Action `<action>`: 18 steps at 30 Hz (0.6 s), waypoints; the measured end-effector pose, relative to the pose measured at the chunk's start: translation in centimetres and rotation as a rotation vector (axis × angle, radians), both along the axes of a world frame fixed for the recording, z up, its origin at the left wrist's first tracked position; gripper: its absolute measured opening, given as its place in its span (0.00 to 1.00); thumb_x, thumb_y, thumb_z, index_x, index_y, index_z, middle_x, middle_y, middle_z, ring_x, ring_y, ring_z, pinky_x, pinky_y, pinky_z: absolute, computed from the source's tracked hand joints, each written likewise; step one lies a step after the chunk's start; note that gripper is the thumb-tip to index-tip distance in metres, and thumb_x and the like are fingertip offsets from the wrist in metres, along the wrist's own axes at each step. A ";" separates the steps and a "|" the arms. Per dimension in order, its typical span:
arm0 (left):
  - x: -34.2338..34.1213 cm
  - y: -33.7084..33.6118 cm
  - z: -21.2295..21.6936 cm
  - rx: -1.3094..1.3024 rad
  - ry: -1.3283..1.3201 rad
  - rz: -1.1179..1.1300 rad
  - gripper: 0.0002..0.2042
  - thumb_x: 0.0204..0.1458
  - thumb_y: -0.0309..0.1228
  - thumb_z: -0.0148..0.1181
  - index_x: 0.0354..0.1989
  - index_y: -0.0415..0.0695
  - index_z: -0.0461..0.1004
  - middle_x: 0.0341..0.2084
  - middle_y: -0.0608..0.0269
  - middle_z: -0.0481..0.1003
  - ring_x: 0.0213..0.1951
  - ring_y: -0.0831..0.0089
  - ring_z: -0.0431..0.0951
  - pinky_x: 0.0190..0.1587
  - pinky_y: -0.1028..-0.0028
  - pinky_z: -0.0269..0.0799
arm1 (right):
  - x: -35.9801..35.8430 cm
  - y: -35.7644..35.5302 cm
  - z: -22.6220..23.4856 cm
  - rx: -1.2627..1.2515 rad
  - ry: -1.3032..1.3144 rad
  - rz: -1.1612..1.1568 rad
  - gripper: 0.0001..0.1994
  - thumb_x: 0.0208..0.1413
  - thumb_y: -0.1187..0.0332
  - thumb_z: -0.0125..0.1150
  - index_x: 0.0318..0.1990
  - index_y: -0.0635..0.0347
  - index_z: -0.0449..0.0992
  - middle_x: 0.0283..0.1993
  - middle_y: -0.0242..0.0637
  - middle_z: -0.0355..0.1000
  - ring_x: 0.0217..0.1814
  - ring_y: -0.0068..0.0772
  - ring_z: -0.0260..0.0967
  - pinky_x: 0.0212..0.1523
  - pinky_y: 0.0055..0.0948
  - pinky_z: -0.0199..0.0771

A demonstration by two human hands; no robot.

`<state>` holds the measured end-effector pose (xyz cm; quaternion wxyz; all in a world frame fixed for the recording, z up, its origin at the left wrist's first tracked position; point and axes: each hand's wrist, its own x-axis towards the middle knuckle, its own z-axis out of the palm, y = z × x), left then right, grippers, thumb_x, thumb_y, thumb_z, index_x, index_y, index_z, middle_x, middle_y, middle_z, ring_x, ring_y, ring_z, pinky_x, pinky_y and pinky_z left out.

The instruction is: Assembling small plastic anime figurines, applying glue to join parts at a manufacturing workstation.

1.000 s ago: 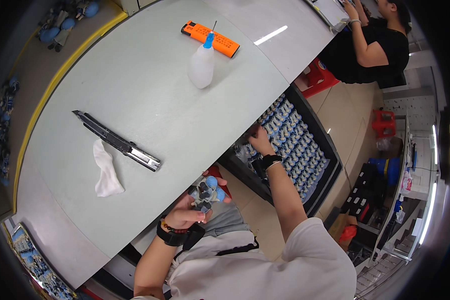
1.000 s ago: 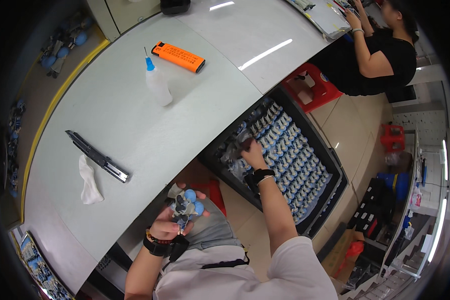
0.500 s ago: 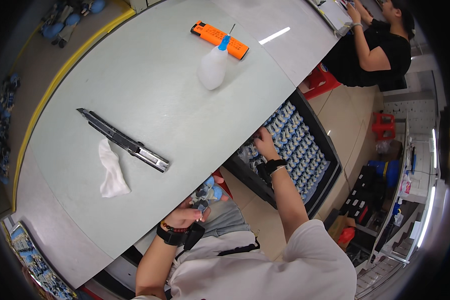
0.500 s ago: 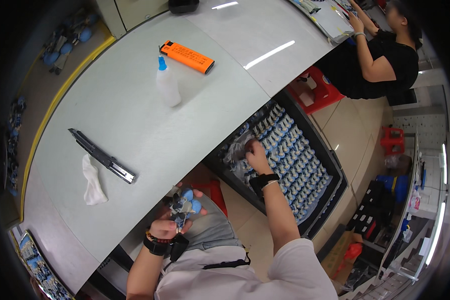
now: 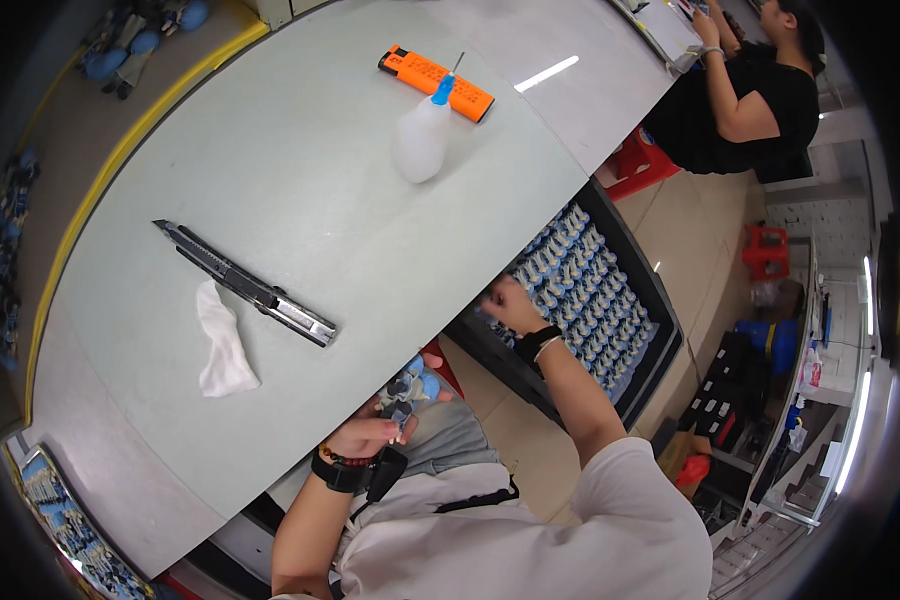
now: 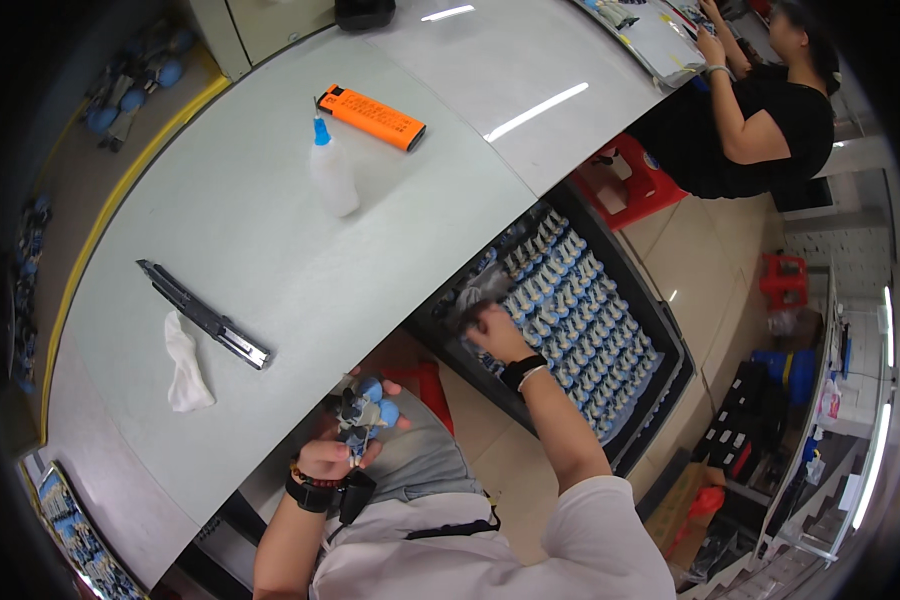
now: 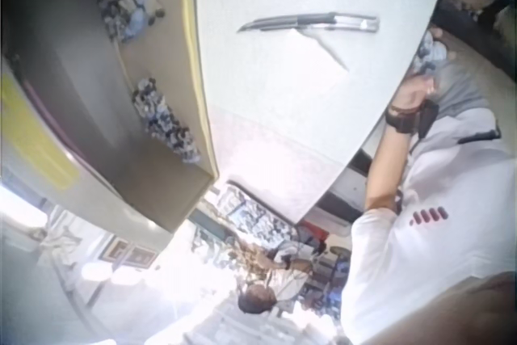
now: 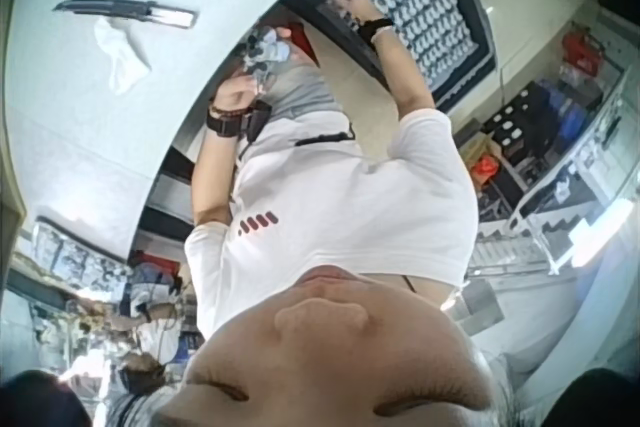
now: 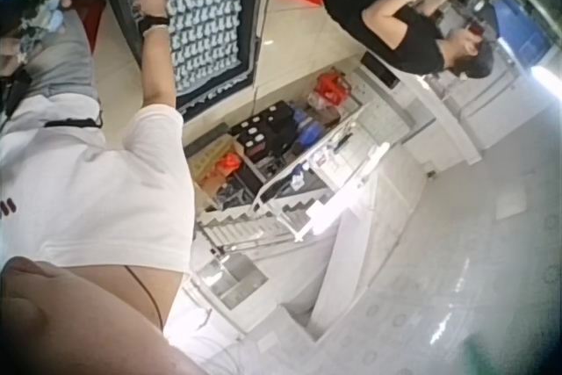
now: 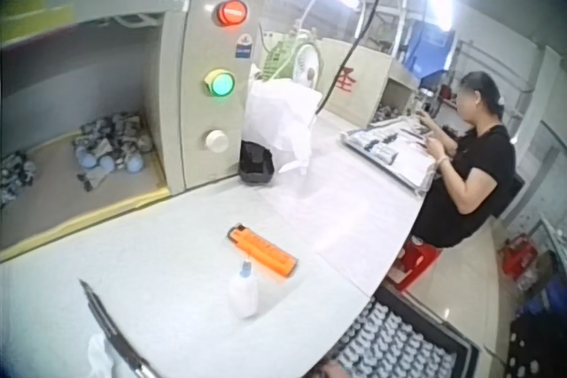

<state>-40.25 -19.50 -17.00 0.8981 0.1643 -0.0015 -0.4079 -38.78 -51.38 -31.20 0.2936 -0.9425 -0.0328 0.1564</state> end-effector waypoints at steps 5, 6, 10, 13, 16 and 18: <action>0.0 -0.1 0.1 0.007 0.010 0.036 0.42 0.33 0.26 0.59 0.61 0.55 0.45 0.53 0.44 0.53 0.50 0.46 0.63 0.19 0.78 0.69 | -0.9 -3.3 -0.5 1.045 -0.012 -0.845 0.06 0.42 0.71 0.50 0.29 0.63 0.66 0.26 0.37 0.66 0.30 0.31 0.66 0.28 0.27 0.67; 0.0 -0.1 -0.1 0.005 0.010 0.033 0.42 0.33 0.26 0.59 0.61 0.55 0.45 0.53 0.44 0.53 0.50 0.46 0.63 0.19 0.78 0.69 | -1.1 -3.9 -0.2 1.341 -0.014 -0.953 0.04 0.43 0.72 0.48 0.27 0.63 0.65 0.25 0.35 0.66 0.29 0.26 0.66 0.25 0.25 0.65; 0.0 -0.2 -0.4 -0.016 -0.002 0.001 0.42 0.33 0.25 0.58 0.61 0.55 0.45 0.53 0.44 0.53 0.50 0.46 0.63 0.19 0.78 0.69 | -1.6 -3.9 0.6 0.275 0.189 -0.789 0.16 0.40 0.64 0.57 0.33 0.65 0.65 0.31 0.45 0.65 0.34 0.39 0.69 0.30 0.31 0.71; 0.1 -0.2 -0.3 -0.014 -0.008 -0.002 0.42 0.32 0.25 0.58 0.61 0.56 0.45 0.53 0.44 0.53 0.50 0.45 0.64 0.19 0.77 0.70 | -1.7 -0.8 2.5 -0.338 -0.135 -0.341 0.33 0.31 0.55 0.66 0.46 0.64 0.62 0.43 0.51 0.60 0.36 0.49 0.68 0.34 0.37 0.72; 0.0 -0.2 -0.1 -0.003 -0.002 0.004 0.42 0.32 0.25 0.58 0.60 0.56 0.45 0.53 0.44 0.54 0.50 0.46 0.64 0.19 0.77 0.70 | -1.1 0.1 2.1 -0.443 0.027 -0.404 0.46 0.25 0.52 0.70 0.54 0.64 0.54 0.52 0.51 0.52 0.38 0.53 0.67 0.36 0.40 0.71; 0.0 -0.1 0.0 0.009 0.006 0.010 0.41 0.32 0.25 0.58 0.60 0.56 0.46 0.53 0.44 0.54 0.50 0.46 0.64 0.19 0.77 0.70 | -0.7 -0.1 2.0 -0.464 0.070 -0.401 0.44 0.27 0.51 0.69 0.52 0.67 0.55 0.50 0.52 0.54 0.40 0.52 0.66 0.38 0.40 0.71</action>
